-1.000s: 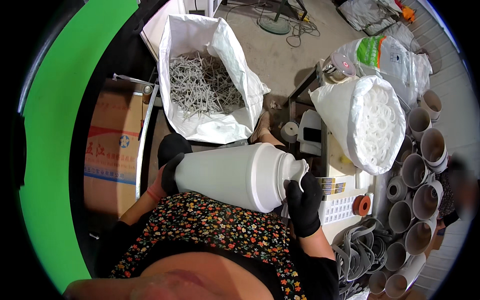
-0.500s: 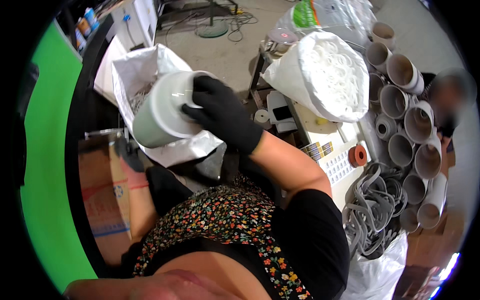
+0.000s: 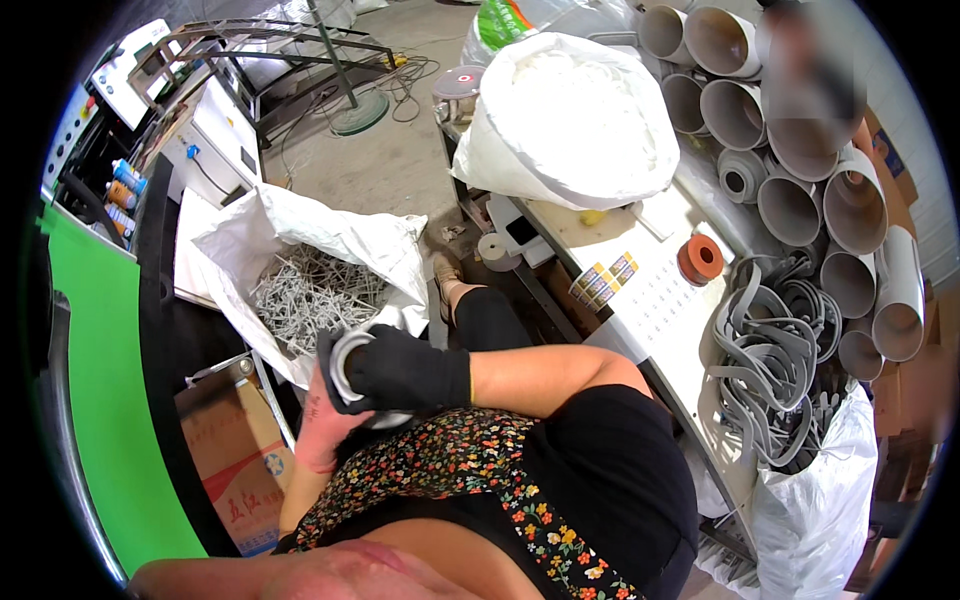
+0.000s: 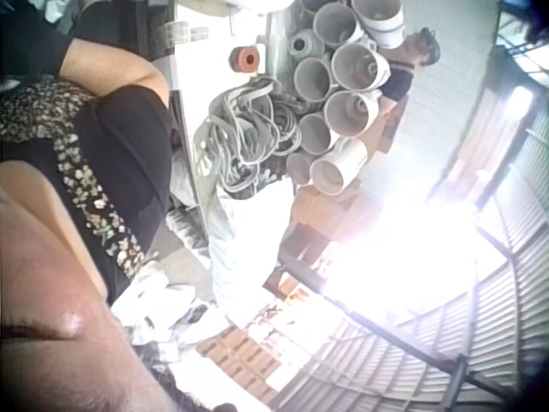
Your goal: The person assembles white plastic jugs by attaching grey handles and applying labels. They pick up a jug, insert a handle, apply a label, and place the finished unit into a cardboard box. The process is repeated multiple times in a continuous loop.
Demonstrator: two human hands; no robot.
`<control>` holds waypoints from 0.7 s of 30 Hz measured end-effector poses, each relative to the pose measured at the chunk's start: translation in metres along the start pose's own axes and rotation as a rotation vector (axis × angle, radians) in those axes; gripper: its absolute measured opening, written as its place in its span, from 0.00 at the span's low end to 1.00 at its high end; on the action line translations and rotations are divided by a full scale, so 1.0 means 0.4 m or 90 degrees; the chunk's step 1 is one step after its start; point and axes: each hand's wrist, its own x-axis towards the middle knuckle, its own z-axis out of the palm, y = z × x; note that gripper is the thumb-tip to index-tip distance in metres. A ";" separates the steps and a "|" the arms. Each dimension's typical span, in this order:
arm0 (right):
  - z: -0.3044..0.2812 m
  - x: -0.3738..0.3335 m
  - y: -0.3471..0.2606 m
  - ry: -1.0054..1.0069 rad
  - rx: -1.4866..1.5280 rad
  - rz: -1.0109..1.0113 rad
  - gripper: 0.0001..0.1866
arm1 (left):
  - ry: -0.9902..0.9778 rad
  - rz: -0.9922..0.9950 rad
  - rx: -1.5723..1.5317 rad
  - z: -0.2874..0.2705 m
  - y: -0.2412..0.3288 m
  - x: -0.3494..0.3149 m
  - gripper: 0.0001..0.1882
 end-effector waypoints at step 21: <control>-0.521 -0.434 0.424 0.218 -0.452 0.431 0.06 | 0.125 -0.019 0.126 0.064 0.033 -0.043 0.44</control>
